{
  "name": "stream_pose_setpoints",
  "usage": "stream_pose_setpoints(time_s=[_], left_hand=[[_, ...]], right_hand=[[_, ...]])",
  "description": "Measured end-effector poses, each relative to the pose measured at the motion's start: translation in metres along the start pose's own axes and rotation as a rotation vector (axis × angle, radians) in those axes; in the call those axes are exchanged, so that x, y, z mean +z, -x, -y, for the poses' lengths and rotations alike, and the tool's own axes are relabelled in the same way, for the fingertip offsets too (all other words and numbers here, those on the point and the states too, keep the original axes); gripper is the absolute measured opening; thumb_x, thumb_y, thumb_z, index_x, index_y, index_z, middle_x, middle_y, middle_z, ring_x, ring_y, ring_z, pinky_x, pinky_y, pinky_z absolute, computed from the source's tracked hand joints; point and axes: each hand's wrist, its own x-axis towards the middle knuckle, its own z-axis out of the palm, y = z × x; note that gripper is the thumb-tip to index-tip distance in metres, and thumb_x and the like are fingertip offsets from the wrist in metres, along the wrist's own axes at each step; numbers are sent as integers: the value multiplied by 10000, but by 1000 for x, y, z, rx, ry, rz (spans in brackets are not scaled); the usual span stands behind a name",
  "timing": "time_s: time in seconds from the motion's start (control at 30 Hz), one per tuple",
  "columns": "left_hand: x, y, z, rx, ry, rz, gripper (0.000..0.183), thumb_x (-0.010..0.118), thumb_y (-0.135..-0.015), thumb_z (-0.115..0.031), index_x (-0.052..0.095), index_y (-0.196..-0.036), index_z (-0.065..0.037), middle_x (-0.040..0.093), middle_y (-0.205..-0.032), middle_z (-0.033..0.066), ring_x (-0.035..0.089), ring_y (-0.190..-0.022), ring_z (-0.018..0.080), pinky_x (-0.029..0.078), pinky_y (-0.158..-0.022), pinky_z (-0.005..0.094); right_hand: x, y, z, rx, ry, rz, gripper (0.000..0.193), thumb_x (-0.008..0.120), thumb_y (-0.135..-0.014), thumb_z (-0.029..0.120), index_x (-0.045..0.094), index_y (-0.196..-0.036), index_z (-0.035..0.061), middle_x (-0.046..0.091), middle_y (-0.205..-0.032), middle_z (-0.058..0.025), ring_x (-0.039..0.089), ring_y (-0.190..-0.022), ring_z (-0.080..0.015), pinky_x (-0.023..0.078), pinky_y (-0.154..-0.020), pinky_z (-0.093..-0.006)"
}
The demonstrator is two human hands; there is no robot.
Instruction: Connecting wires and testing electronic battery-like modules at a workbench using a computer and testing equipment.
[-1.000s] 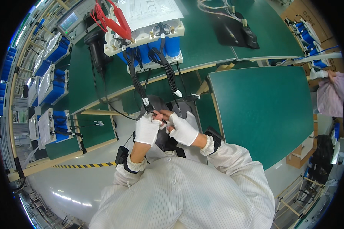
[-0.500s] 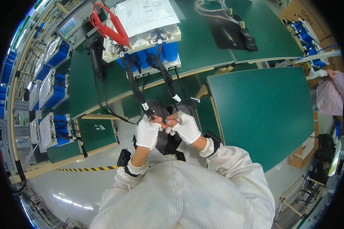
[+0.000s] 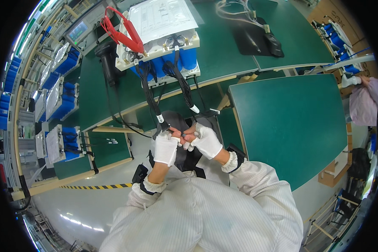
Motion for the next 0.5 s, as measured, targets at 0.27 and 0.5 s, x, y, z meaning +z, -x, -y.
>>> stream_pose_setpoints(time_s=[0.27,0.5], left_hand=[[-36,0,-45,45,-803,216,152,586,-858,-56,582,-1002,-6,624,-825,60,589,-738,160,472,-694,271],[-6,-11,-165,800,-562,-359,322,483,-962,-207,537,-1192,11,596,-1138,134,547,-1070,219,389,-963,336]], right_hand=[[-4,-1,-6,-607,764,-323,180,690,-761,109,666,-937,78,591,-985,-119,555,-928,-281,460,-779,-374],[-5,-20,-27,-308,331,-439,381,669,-806,119,510,-1123,-18,629,-948,-140,633,-785,-261,508,-708,-325]])
